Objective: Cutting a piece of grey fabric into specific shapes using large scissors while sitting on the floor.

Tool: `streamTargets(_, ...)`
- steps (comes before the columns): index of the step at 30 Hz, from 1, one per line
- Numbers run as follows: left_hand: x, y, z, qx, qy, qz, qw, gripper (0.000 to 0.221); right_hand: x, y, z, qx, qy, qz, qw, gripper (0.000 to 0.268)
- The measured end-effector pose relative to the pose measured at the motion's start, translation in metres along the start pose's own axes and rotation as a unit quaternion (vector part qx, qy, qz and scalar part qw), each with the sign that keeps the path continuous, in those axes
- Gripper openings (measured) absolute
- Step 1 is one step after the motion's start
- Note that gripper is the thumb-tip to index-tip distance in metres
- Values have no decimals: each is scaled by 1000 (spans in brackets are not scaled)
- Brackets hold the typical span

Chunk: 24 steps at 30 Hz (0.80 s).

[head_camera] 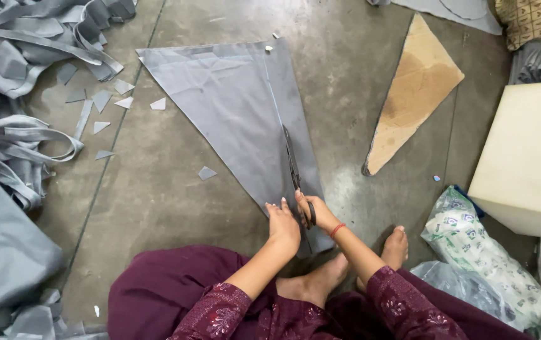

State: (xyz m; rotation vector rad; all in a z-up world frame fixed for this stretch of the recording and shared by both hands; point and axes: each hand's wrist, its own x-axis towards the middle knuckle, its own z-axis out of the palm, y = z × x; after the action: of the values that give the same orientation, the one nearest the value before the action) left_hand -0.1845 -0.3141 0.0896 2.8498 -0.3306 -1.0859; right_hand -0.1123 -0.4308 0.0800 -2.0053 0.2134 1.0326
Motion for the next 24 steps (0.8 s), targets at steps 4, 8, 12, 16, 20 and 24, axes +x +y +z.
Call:
streamTargets(4,0,-2,-4,8,-12,13,1000,57,23,-24,-6,-15,-4,11,1000,70)
streamTargets(8,3,0,2,18,-1,11,1000,56,28,-41,-8,0,-8,18,1000,69)
streamTargets(12,5,4,4,21,20,16,999,57,33,-40,-5,-6,7,11,1000,66)
streamTargets(16,2,10,-2,24,47,18,998,67,37,-35,-3,17,8,-20,1000,62)
streamTargets(20,0,15,-1,33,47,23,998,69,38,-34,-8,15,5,-27,1000,63)
streamTargets(24,3,20,9,55,86,2,995,73,39,-37,-12,-12,-3,-16,1000,68)
